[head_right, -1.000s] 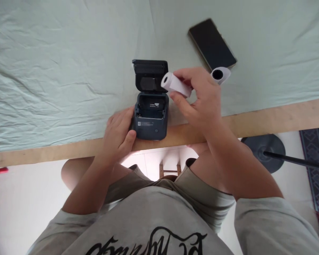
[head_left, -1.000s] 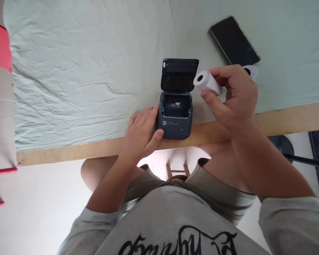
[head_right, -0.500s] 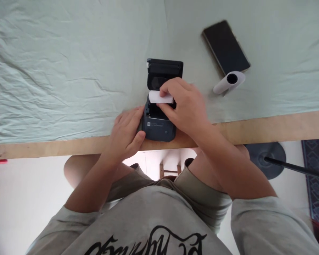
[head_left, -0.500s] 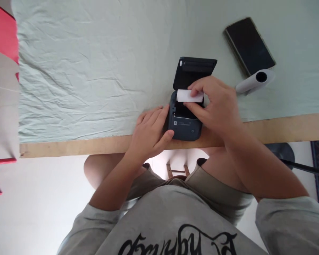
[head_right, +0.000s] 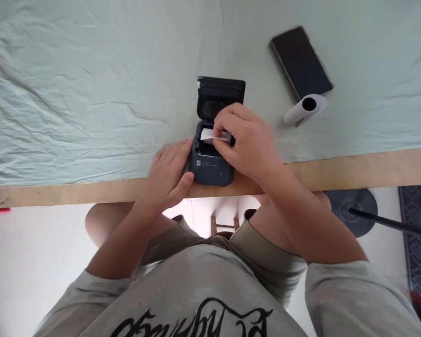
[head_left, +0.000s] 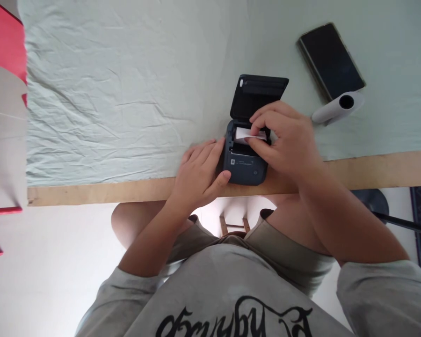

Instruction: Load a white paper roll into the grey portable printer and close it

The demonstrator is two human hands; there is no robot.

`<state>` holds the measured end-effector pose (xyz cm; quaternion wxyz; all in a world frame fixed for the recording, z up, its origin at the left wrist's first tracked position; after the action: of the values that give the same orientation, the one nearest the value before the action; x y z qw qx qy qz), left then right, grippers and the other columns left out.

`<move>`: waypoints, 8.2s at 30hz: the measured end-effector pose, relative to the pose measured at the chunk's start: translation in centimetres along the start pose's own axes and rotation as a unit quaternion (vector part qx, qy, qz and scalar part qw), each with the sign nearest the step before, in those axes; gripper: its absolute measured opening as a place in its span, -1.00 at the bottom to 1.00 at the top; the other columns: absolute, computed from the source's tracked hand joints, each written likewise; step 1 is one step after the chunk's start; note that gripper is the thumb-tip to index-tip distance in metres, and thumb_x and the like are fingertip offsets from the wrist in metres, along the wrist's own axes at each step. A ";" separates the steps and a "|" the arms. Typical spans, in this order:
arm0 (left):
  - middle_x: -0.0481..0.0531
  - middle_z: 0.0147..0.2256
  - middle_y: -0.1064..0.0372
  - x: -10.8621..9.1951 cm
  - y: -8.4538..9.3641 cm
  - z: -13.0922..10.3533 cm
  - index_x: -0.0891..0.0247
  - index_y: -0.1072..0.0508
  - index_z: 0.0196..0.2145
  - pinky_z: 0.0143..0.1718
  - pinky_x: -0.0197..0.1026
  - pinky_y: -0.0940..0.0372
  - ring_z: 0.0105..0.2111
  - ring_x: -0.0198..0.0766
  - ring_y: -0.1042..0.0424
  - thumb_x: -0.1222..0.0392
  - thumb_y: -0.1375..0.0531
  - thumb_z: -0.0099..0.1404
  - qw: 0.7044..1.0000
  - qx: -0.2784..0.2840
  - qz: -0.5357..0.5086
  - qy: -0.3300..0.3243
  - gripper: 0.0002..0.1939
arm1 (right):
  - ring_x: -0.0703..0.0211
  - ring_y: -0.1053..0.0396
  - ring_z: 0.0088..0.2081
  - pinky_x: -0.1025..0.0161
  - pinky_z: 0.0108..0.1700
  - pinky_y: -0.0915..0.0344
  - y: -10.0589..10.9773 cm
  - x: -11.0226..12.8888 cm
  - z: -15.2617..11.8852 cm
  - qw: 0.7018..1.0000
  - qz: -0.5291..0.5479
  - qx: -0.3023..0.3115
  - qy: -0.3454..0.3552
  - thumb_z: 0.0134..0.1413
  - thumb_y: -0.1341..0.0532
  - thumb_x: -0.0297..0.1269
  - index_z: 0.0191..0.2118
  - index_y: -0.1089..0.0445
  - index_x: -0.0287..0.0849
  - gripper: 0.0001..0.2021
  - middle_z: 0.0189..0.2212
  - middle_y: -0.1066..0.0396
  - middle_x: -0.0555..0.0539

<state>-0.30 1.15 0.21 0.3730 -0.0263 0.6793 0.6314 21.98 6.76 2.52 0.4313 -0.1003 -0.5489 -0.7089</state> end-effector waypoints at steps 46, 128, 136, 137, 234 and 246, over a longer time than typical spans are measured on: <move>0.38 0.26 -0.40 -0.9 -0.5 1.4 0.36 -0.22 0.39 0.32 0.16 -0.21 0.27 0.16 -0.39 -0.15 -0.02 0.53 0.997 -0.034 -0.029 0.055 -0.33 | -0.10 -0.36 0.35 -0.17 0.22 -0.43 0.0 -4.0 -2.1 0.976 0.180 -0.044 -0.115 0.25 -0.20 -0.21 0.32 -0.06 0.30 -0.42 0.45 -0.24 0.01; 0.42 0.40 -0.25 0.6 -0.9 -0.4 0.40 -0.12 0.49 0.36 0.06 -0.20 0.37 0.20 -0.32 -0.56 -0.13 0.34 0.998 0.000 0.070 0.002 0.12 | -0.28 -0.41 0.24 -0.32 0.28 -0.29 0.3 -1.8 -4.5 0.989 -0.029 0.060 -0.132 0.45 0.06 0.04 0.35 -0.20 -0.07 -0.48 0.19 -0.47 -0.26; 0.42 0.44 -0.17 0.3 -1.0 -0.3 0.35 -0.05 0.53 0.34 0.10 -0.20 0.38 0.26 -0.30 -0.60 -0.21 0.24 0.996 0.017 0.080 0.026 0.23 | -0.47 -0.33 0.32 -0.42 0.30 -0.27 1.6 -2.3 -4.8 0.989 -0.012 0.141 -0.035 0.14 -0.21 0.40 0.48 0.06 0.01 -0.04 0.38 -0.27 -0.30; 0.42 0.44 -0.18 0.3 -1.0 -0.3 0.34 -0.06 0.52 0.33 0.10 -0.21 0.38 0.26 -0.30 -0.61 -0.21 0.24 0.996 0.016 0.081 0.029 0.23 | -0.49 -0.30 0.34 -0.43 0.30 -0.26 1.6 -2.3 -5.0 0.989 -0.020 0.147 -0.024 0.08 -0.25 0.44 0.49 0.09 0.03 0.03 0.40 -0.25 -0.29; 0.29 0.19 -0.47 0.0 -0.7 0.2 0.25 -0.34 0.35 0.17 0.04 -0.22 0.18 0.07 -0.45 -0.39 0.37 0.57 0.994 -0.087 -0.051 0.030 -0.12 | -0.03 -0.47 -0.29 -0.01 -0.22 -0.43 1.8 -4.9 -3.8 0.984 -0.080 -0.080 -0.137 0.30 -0.25 0.10 -0.34 -0.30 0.00 -0.68 -0.39 -0.49 -0.07; 0.31 0.20 -0.47 -0.6 -0.4 0.2 0.31 -0.33 0.35 0.18 0.03 -0.19 0.18 0.07 -0.44 -0.37 0.33 0.58 0.995 -0.074 -0.050 0.035 -0.15 | -0.04 -0.59 -0.24 0.00 -0.16 -0.51 1.6 -5.6 -3.8 0.986 -0.101 -0.084 -0.101 0.21 -0.33 -0.28 0.03 -0.37 0.05 -0.71 -0.18 -0.63 -0.04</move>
<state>0.42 1.04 0.25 0.3774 -0.1098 0.6413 0.6590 27.82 6.25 -1.25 0.2897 -0.1515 -0.5360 -0.7783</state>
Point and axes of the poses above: each hand's wrist, its own z-axis towards the middle knuckle, its own y-axis out of the back of the hand, x = y × z, the point moved 1 cm from there along z, towards the middle knuckle
